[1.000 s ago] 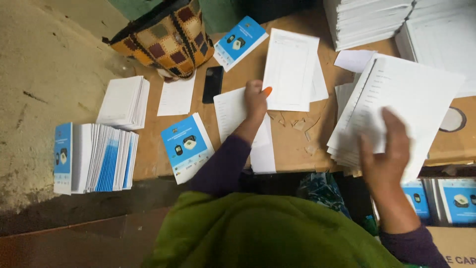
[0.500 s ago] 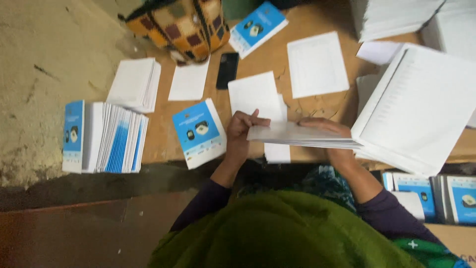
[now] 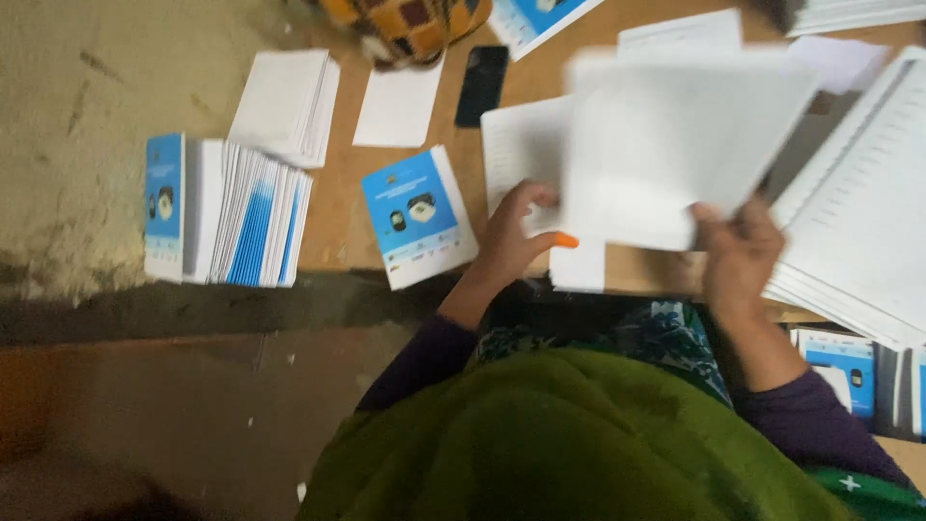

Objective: The person assembles booklets by inserting white paper sheets into blue covers. They repeatedly pick up a cover, insert a sheet, and place the finished booklet onto a growing stack on the table.

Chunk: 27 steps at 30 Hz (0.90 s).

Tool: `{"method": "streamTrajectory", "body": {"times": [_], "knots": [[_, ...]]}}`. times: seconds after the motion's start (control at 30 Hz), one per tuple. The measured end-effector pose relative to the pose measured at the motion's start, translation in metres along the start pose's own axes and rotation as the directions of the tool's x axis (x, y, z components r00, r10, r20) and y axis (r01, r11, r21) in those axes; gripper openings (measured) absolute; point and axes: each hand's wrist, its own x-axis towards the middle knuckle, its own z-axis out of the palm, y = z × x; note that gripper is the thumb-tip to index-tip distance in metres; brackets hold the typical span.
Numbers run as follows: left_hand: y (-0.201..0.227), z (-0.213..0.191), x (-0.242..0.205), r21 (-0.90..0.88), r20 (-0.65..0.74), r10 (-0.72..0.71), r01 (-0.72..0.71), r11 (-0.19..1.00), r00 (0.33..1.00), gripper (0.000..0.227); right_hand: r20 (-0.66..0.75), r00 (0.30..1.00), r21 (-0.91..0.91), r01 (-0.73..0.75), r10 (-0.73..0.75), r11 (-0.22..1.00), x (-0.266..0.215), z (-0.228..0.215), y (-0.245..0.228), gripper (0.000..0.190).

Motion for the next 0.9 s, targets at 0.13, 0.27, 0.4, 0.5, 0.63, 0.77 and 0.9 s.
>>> {"method": "streamTrajectory", "body": {"times": [0.13,0.27,0.4,0.5,0.63,0.77,0.9], "knots": [[-0.035,0.032,0.02,0.214,-0.098,-0.033,0.053,0.975,0.995,0.051,-0.195,0.981,0.071,0.03,-0.016,0.997,0.02,-0.012,0.022,0.045],[-0.021,0.052,0.033,0.467,-0.31,-0.14,0.279,0.839,0.94,0.065,-0.214,0.976,-0.004,0.038,-0.038,0.999,0.024,-0.027,0.019,0.034],[-0.018,0.056,0.038,0.439,-0.222,-0.323,0.391,0.809,0.92,0.038,-0.253,0.967,0.047,-0.006,0.018,0.999,0.024,-0.027,0.019,0.057],[-0.04,0.052,0.035,0.374,-0.202,-0.265,0.324,0.869,0.943,0.012,-0.17,0.984,0.08,-0.04,0.053,0.996,0.021,-0.018,0.0,0.049],[-0.054,0.02,0.022,-0.027,-0.221,-0.244,0.244,0.969,0.944,0.015,-0.172,0.985,-0.079,0.001,-0.014,0.997,0.031,-0.019,0.017,0.055],[-0.073,-0.02,0.011,-0.568,-0.272,-0.373,0.165,0.807,0.887,0.032,0.002,1.0,-0.073,0.002,-0.002,0.997,0.038,0.021,-0.005,0.023],[-0.04,-0.036,0.001,-0.72,-0.232,-0.509,0.205,0.663,0.829,0.041,0.177,0.952,-0.316,-0.184,0.248,0.931,0.042,0.075,0.008,0.055]]}}
